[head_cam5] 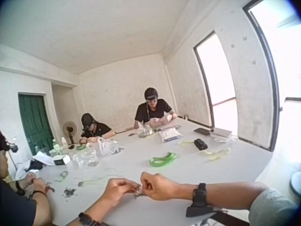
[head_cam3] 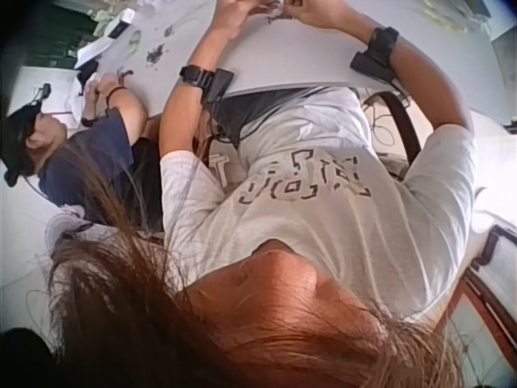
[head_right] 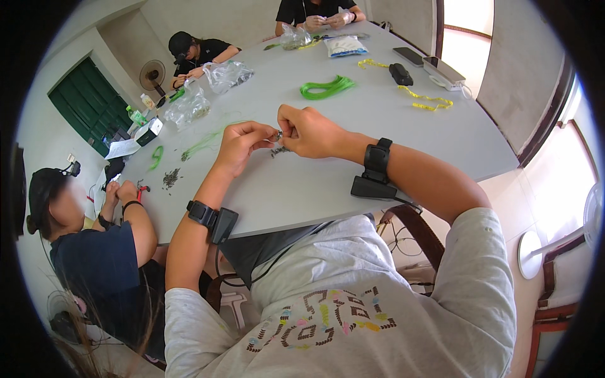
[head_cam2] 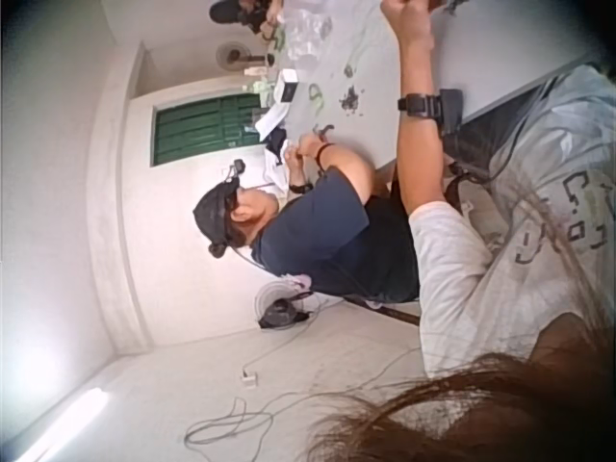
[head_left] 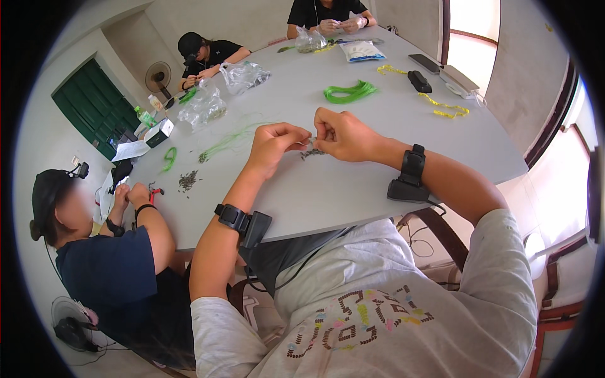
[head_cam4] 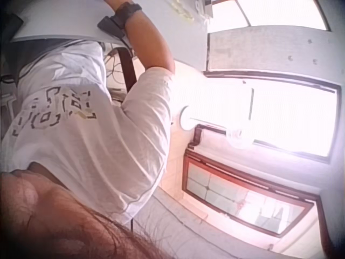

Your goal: Assembling fishing tackle by threading small metal components and monofilament line together.

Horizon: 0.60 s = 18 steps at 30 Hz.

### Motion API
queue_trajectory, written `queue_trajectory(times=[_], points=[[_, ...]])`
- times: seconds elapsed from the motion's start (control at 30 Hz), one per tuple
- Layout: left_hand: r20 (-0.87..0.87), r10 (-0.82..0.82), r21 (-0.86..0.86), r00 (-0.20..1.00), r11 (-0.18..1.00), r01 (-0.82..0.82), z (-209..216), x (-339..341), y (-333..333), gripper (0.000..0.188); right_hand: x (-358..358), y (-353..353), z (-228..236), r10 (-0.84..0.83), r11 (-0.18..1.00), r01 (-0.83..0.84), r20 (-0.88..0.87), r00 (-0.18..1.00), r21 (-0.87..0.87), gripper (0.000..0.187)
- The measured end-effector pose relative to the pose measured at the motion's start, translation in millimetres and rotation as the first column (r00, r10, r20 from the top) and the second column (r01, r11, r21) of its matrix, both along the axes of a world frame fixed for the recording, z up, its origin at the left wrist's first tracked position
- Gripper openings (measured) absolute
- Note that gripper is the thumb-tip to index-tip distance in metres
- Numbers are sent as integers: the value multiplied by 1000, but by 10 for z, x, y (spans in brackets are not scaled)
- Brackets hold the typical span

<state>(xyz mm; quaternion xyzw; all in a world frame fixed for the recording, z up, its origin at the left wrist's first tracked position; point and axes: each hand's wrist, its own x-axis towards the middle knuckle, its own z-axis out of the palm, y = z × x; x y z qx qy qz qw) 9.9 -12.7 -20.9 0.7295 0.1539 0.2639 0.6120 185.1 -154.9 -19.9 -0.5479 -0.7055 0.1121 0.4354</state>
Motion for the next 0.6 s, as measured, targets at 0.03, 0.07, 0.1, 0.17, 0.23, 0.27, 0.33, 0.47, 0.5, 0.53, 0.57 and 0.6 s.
queue_trajectory(times=[0.03,0.07,0.1,0.17,0.23,0.27,0.33,0.47,0.5,0.53,0.57,0.6], points=[[-1,0,-1,1000,1000,0,2,-2,-5,16,-4,-4,0,-3,1000,3,23,1000,-2,27],[-4,-5,-9,1000,1000,5,5,-5,-10,16,-11,-2,-1,-3,1000,3,22,1000,-3,27],[-6,-11,-16,1000,1000,10,6,-4,-14,16,-11,2,-11,-2,1000,2,22,1000,-10,26],[-10,-14,-17,1000,1000,14,9,-6,-21,16,-9,10,-26,-1,1000,2,23,1000,-18,26],[-15,-19,-19,1000,1000,19,27,-1,-35,16,4,18,-35,0,1000,0,15,1000,-7,23],[-33,-23,-13,999,1000,22,37,2,-42,15,13,16,-40,-1,1000,1,15,1000,-7,23],[-51,-25,-8,998,1000,24,43,-6,-51,15,8,9,-35,-6,1000,7,11,1000,-22,22],[-76,-24,5,997,1000,25,38,-11,-56,15,6,16,-50,6,1000,-6,-2,1000,-13,21],[-82,-21,6,996,1000,22,38,-12,-54,15,5,17,-48,10,1000,-10,-3,1000,-10,21],[-82,-21,6,996,1000,21,37,-14,-53,15,4,19,-46,14,1000,-14,-4,1000,-8,21],[-87,-22,6,996,1000,22,36,-17,-52,15,2,20,-45,14,1000,-14,-4,1000,-8,21],[-93,-23,7,995,1000,24,37,-16,-54,15,3,20,-45,12,1000,-12,-4,1000,-13,22]])
